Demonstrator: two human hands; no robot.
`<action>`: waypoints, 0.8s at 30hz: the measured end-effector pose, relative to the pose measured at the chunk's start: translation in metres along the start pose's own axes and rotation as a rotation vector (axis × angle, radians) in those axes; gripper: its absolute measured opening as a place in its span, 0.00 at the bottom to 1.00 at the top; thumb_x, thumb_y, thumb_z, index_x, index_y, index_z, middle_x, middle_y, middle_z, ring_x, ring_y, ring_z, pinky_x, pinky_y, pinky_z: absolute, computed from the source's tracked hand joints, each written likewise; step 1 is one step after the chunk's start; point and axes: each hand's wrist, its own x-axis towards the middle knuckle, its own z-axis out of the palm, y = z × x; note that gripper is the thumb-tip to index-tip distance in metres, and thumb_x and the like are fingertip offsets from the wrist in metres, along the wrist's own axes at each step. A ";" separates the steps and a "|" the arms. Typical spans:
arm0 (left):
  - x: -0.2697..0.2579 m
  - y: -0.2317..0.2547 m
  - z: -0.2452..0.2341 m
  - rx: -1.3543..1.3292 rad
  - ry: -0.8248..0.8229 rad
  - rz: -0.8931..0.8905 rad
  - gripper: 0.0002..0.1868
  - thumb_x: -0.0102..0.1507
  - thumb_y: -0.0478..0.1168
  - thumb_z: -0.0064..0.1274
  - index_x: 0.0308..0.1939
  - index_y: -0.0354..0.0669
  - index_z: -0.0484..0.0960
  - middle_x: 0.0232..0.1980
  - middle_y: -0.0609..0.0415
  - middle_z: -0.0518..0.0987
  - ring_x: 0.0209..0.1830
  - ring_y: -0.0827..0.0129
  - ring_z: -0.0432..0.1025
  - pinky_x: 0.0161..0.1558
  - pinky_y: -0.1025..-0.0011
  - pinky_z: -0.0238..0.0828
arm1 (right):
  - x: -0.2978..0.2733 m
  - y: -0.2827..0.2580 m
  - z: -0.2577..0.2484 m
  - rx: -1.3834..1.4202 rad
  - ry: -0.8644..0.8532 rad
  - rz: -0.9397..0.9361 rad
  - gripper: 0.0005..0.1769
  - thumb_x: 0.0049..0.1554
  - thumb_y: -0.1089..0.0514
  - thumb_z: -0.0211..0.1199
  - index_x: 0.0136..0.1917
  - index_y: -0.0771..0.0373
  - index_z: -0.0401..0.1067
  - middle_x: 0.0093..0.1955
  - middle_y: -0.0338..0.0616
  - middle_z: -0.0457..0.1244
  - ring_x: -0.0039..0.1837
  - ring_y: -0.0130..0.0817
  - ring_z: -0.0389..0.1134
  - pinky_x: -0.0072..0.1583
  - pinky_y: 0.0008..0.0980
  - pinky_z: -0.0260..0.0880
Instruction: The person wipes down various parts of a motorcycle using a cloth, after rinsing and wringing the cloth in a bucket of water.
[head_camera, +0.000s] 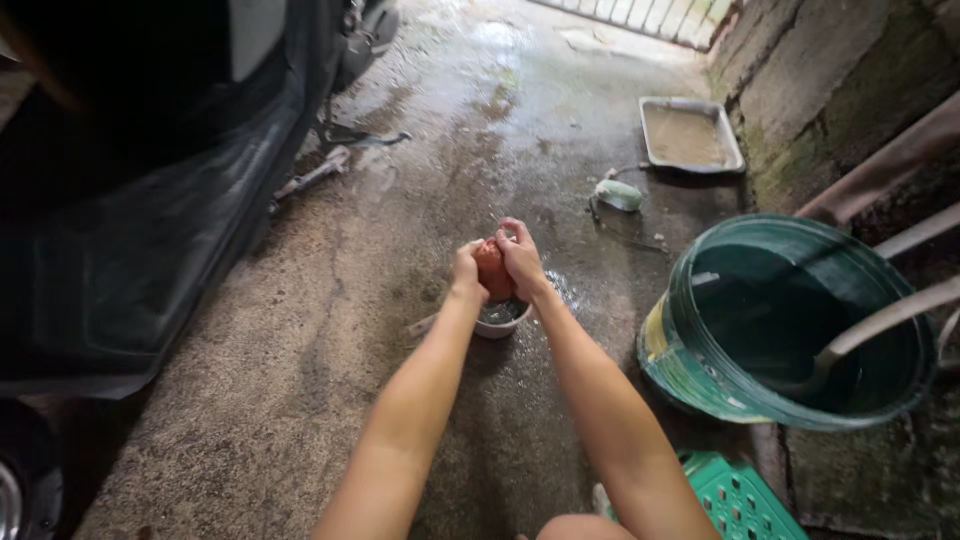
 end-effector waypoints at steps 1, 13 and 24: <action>0.006 0.005 0.003 0.066 0.192 0.078 0.18 0.58 0.44 0.56 0.48 0.40 0.79 0.47 0.46 0.81 0.41 0.54 0.79 0.46 0.54 0.81 | -0.005 -0.007 -0.004 0.002 -0.082 0.019 0.31 0.57 0.58 0.63 0.73 0.57 0.63 0.46 0.42 0.65 0.47 0.28 0.68 0.49 0.32 0.72; -0.007 0.001 0.030 0.590 0.365 0.265 0.05 0.52 0.36 0.54 0.25 0.38 0.83 0.32 0.49 0.83 0.29 0.66 0.75 0.31 0.68 0.71 | -0.042 0.014 -0.008 -0.837 -0.096 -0.336 0.31 0.45 0.56 0.78 0.60 0.64 0.72 0.50 0.50 0.71 0.55 0.49 0.74 0.57 0.41 0.73; 0.038 -0.008 -0.030 0.857 -0.427 0.207 0.06 0.52 0.31 0.54 0.22 0.42 0.73 0.28 0.58 0.71 0.33 0.71 0.66 0.37 0.73 0.66 | -0.021 0.044 -0.040 -0.691 -0.258 -0.123 0.14 0.44 0.64 0.70 0.46 0.63 0.75 0.43 0.45 0.71 0.46 0.33 0.71 0.51 0.34 0.72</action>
